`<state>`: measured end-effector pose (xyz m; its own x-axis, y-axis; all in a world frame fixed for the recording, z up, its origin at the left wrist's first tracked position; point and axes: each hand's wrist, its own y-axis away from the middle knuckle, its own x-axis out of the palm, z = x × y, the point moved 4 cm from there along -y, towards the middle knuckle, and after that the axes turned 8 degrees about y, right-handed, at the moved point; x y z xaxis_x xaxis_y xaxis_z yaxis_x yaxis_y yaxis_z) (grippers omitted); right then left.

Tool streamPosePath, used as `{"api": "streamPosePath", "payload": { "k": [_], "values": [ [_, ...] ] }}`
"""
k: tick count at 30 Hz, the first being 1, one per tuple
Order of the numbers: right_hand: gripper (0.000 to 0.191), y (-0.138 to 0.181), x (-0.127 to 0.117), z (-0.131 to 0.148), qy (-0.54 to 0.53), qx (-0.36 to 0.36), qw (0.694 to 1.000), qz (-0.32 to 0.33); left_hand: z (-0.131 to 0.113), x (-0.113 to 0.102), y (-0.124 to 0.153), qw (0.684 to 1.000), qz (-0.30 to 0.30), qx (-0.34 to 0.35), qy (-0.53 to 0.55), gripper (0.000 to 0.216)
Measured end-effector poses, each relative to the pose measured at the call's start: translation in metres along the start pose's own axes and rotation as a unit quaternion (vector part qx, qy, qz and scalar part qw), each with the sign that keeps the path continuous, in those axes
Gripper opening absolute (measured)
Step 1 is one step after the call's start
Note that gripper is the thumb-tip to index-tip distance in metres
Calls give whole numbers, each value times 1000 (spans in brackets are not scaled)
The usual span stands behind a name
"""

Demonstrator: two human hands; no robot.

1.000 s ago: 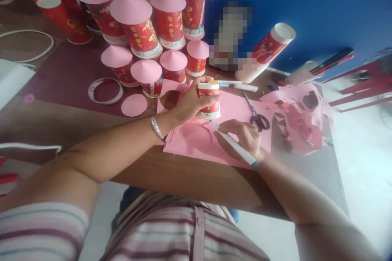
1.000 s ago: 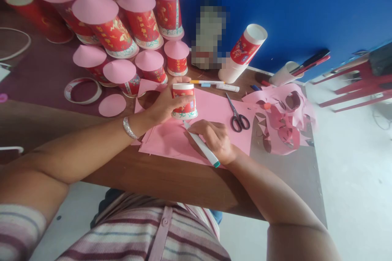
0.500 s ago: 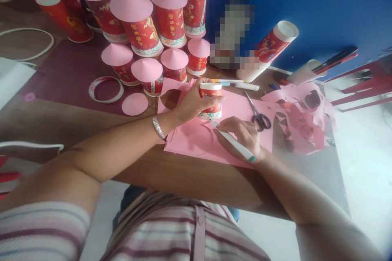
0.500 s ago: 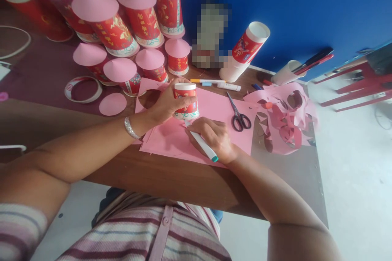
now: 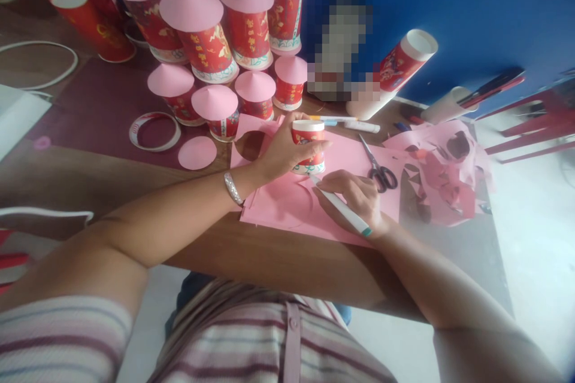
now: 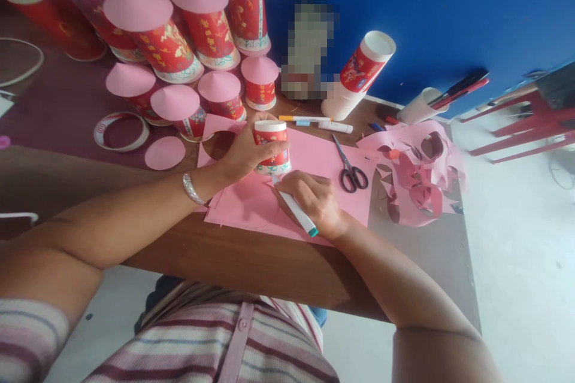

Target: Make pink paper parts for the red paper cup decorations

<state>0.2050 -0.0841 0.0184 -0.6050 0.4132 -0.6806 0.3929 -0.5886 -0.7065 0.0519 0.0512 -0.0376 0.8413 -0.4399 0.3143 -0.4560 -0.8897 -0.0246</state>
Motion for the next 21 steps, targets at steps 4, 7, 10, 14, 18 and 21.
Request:
{"api": "streamPosePath", "payload": {
  "k": [4, 7, 10, 14, 18, 21],
  "values": [
    [28, 1, 2, -1, 6, -5, 1000, 6, 1, 0, -1, 1000, 2, 6, -3, 74],
    [24, 1, 2, -1, 15, -10, 1000, 6, 1, 0, -1, 1000, -2, 4, -2, 75],
    [22, -1, 1, 0, 25, -11, 1000, 6, 0, 1, -1, 1000, -8, 3, -3, 77],
    [23, -5, -1, 2, 33, -13, 999, 5, 1, 0, -1, 1000, -14, 2, -10, 77],
    [21, -8, -2, 3, 36, -9, 999, 1, 1, -2, -2, 1000, -12, 1, -10, 75],
    [19, -9, -2, 4, 41, -5, 999, -5, 1, -2, -1, 1000, -13, -4, -10, 74]
  ]
}}
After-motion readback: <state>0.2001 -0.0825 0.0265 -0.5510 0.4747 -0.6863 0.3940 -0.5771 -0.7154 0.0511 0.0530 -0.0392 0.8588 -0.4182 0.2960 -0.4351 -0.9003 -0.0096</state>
